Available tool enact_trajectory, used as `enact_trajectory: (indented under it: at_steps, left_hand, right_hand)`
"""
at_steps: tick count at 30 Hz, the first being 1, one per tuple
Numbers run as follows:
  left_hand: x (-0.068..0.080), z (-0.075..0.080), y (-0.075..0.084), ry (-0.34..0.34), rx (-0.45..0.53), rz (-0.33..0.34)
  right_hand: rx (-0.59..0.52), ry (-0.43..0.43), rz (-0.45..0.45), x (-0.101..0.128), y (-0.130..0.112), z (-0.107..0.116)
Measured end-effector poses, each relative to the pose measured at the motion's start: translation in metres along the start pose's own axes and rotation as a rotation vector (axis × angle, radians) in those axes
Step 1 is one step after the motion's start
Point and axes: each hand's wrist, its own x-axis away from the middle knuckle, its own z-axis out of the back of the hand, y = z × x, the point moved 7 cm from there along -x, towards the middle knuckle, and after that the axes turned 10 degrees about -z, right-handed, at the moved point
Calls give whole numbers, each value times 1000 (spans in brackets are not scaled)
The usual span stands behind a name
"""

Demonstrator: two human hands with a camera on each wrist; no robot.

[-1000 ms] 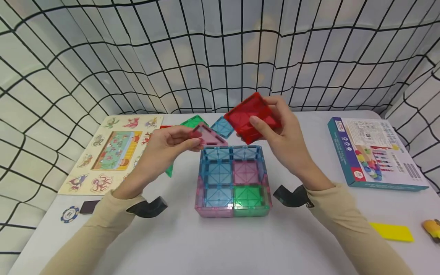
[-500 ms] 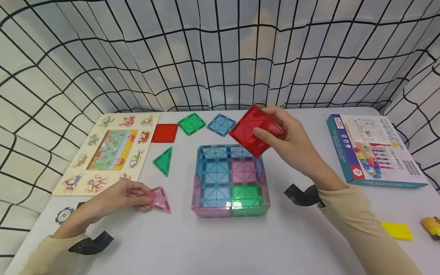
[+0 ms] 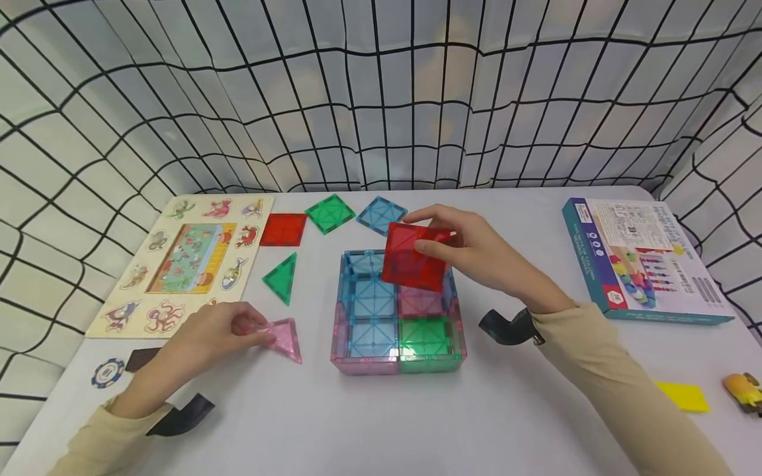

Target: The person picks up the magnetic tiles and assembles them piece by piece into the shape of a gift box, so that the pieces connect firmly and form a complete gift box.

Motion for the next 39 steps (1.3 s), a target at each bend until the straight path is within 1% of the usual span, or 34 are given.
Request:
enact_trajectory:
  at_steps: [2, 3, 5, 6, 7, 8, 12, 14, 16, 18, 22, 25, 29, 34, 39]
  left_hand:
    - [1, 5, 7, 55, -97, -12]
    - [1, 8, 11, 82, -127, -22]
    - [-2, 12, 21, 130, -152, -51]
    - [-5, 13, 26, 150, -136, -73]
    - [-9, 14, 32, 159, -98, -96]
    - [-14, 13, 37, 158, -37, -123]
    - [-37, 3, 57, 115, 290, -252]
    - [-48, -3, 67, 93, 433, -321]
    - [-58, -9, 76, 72, 518, -375]
    - [-66, -14, 83, 61, 553, -415]
    - [-75, -19, 93, 62, 541, -444]
    - [-79, -19, 95, 76, 515, -457]
    - [-81, -19, 96, 82, 482, -480]
    - [-82, -17, 98, 74, 455, -485]
    - [-84, -14, 98, 70, 436, -476]
  right_hand:
    - [31, 6, -11, -6, -1, -2]
    - [38, 6, -23, -10, -2, -3]
    - [31, -6, -53, -17, -2, -6]
    - [22, -20, -67, -20, -2, -8]
    - [6, -37, -85, -24, -1, -11]
    - [-18, -60, -104, -27, -1, -14]
    - [-121, -188, -151, -40, 1, -31]
    - [-158, -242, -168, -46, 2, -40]
    - [-182, -280, -185, -50, 4, -47]
    - [-199, -302, -201, -53, 5, -52]
    - [-200, -329, -214, -56, 7, -60]
    - [-189, -333, -213, -56, 7, -64]
    - [-174, -315, -223, -55, 7, -66]
    - [-136, -306, -256, -50, 8, -62]
    - [-87, -320, -277, -41, 11, -51]
